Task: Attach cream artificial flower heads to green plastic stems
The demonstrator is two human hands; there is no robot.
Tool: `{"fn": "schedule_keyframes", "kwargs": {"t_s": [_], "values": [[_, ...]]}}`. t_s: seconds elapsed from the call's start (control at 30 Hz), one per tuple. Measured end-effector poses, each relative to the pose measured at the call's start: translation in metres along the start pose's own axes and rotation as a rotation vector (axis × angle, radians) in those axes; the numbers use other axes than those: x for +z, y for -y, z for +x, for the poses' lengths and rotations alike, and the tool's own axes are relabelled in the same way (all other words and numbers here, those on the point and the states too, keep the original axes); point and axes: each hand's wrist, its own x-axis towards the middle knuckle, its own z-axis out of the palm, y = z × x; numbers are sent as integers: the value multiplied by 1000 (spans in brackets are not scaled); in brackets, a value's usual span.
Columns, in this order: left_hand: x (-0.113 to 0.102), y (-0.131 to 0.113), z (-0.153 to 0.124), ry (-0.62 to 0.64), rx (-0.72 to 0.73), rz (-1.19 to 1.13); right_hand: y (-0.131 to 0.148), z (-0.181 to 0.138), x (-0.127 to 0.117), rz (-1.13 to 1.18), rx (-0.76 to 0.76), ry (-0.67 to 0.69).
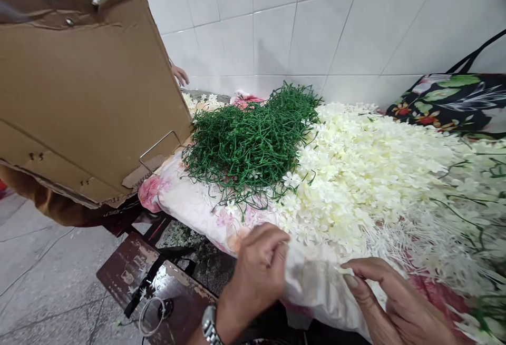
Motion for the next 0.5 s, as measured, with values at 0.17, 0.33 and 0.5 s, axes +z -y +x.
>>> {"fn": "schedule_keyframes", "kwargs": {"t_s": [0.17, 0.33, 0.5], "values": [[-21, 37, 30, -46, 186, 818, -3, -1, 2, -218, -127, -48], [-20, 48, 44, -19, 219, 961, -5, -4, 5, -233, -152, -42], [-26, 50, 37, -57, 260, 884, -9, -4, 7, -126, -165, -82]]}}
